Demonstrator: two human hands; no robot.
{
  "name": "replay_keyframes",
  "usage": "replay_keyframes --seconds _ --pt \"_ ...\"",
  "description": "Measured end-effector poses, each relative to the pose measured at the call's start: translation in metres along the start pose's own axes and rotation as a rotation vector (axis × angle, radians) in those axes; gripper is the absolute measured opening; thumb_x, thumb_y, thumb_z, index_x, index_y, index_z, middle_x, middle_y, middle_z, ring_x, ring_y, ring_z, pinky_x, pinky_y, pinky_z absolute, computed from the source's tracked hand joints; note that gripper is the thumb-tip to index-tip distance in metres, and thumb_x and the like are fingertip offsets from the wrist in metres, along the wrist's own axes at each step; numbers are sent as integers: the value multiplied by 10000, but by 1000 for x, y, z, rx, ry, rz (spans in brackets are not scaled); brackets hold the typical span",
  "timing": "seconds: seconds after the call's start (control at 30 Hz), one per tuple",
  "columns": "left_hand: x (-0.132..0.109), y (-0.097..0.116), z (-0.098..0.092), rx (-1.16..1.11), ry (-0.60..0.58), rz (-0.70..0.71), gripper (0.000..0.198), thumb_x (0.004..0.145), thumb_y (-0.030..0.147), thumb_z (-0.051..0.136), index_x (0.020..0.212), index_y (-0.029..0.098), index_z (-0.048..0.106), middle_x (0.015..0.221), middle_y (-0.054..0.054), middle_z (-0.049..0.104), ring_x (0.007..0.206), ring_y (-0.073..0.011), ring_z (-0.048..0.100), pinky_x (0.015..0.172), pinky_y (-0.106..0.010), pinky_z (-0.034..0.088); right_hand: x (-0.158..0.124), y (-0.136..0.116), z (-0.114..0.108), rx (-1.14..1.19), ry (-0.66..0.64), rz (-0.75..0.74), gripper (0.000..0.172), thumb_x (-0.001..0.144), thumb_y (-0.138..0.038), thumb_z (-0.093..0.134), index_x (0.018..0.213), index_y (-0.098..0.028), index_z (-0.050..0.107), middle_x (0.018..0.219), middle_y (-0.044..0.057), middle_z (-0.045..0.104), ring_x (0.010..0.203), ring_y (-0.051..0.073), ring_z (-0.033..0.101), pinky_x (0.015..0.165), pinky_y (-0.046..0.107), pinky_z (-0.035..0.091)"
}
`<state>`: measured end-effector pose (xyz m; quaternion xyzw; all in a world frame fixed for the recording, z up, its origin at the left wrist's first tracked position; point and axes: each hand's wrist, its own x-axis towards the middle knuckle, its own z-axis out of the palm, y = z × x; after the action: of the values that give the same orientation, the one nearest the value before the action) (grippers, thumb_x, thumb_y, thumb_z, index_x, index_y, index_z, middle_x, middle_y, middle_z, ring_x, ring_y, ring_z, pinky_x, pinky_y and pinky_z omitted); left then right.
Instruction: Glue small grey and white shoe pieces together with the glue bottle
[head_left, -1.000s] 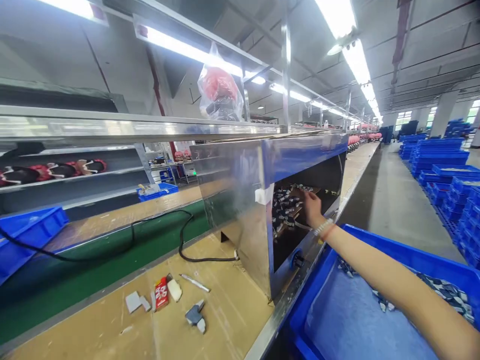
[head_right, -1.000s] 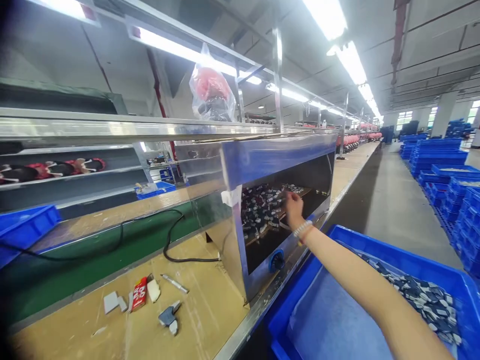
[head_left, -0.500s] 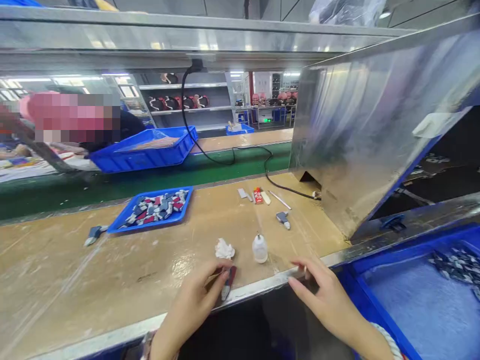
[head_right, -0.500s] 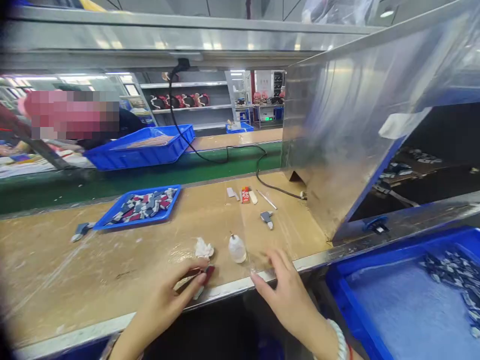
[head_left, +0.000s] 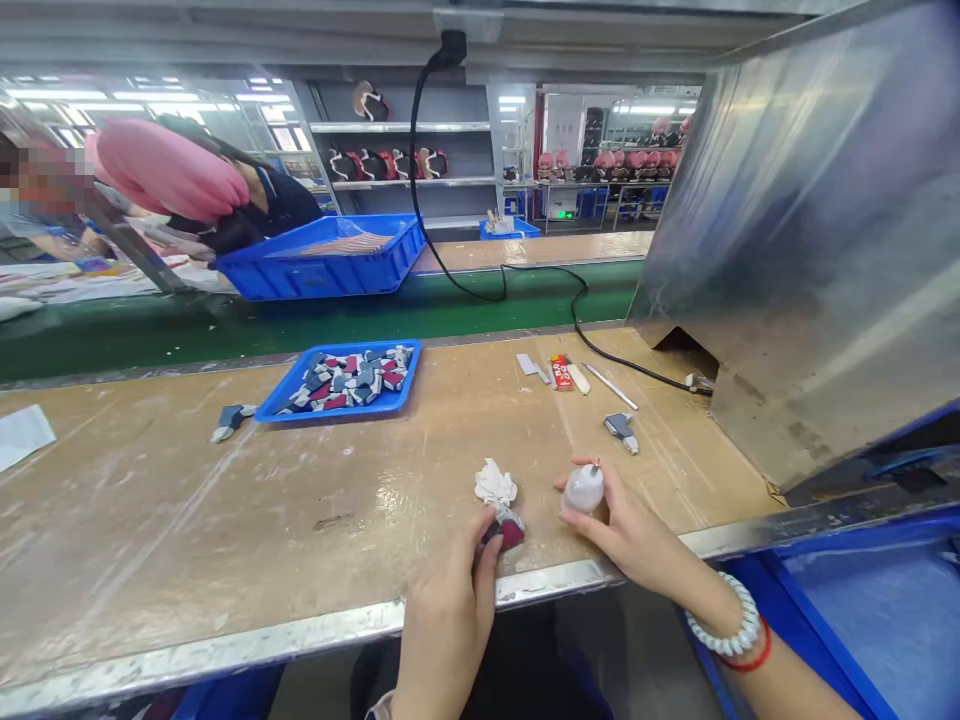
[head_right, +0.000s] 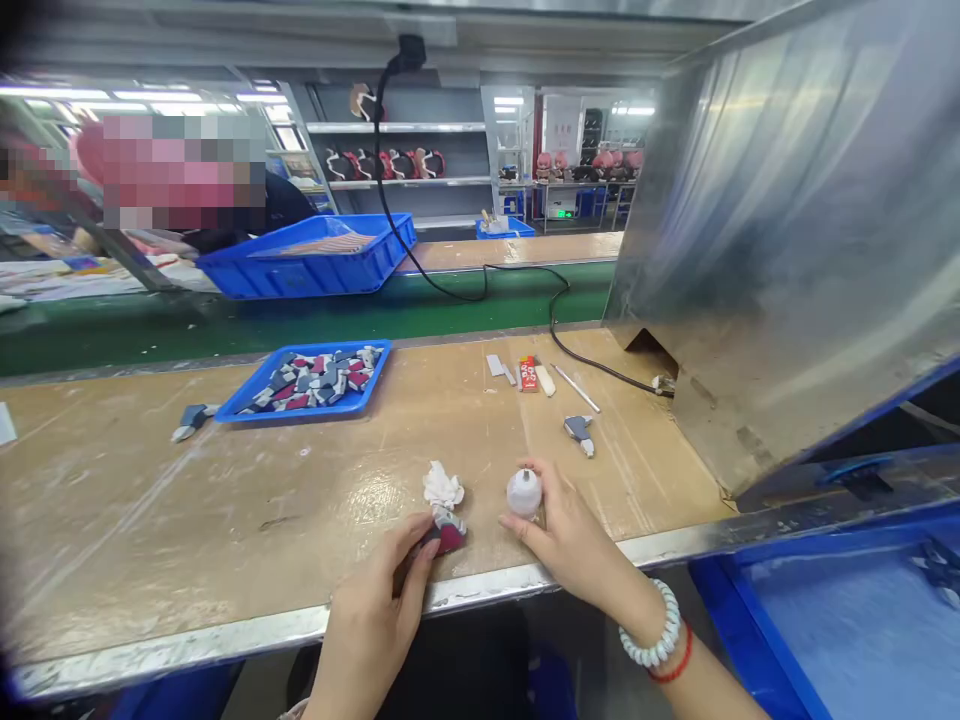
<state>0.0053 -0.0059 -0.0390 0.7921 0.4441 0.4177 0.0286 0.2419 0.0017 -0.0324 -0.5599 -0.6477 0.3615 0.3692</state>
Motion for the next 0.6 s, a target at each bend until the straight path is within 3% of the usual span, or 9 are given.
replay_keyframes --seconds 0.13,0.27,0.37,0.47,0.53,0.6 --pt "0 0 2 26 1 39 167 1032 199 498 1133 198 631 978 -43 756 843 -188 749 759 -278 605 -6 8 -2 198 30 16 423 927 -473 653 1175 -272 375 1239 73 630 1112 238 591 1026 417 412" --pt "-4 -1 1 45 23 146 197 997 80 536 1138 146 657 1076 -73 758 984 -171 736 898 -244 571 -15 15 -3 314 81 23 446 965 -508 589 1293 -303 366 1191 61 607 1092 220 576 969 354 452" --pt "-11 -2 -2 72 0 159 312 948 -22 548 1185 143 667 1175 -80 738 1092 -170 706 982 -258 548 -20 18 -4 332 155 -30 451 1004 -531 486 1378 -331 334 1098 53 582 960 206 585 908 347 488" --pt "-17 1 -5 69 -16 138 338 934 -10 555 1201 158 677 1237 -77 718 1128 -187 696 946 -272 582 -25 18 -5 360 145 -45 393 1027 -487 437 1377 -388 289 1041 40 589 810 186 597 771 328 538" --pt "-17 3 -7 73 -6 136 309 925 16 579 1169 167 695 1232 -72 722 1098 -191 712 894 -256 608 -32 17 -6 334 124 -15 368 1009 -458 487 1338 -393 335 994 48 614 728 190 615 646 312 550" --pt "-14 4 -7 87 8 141 289 914 10 585 1106 181 717 1187 -57 742 1044 -180 733 872 -233 618 -39 18 -9 280 186 -1 385 965 -469 563 1305 -370 411 938 74 632 663 213 621 542 318 534"
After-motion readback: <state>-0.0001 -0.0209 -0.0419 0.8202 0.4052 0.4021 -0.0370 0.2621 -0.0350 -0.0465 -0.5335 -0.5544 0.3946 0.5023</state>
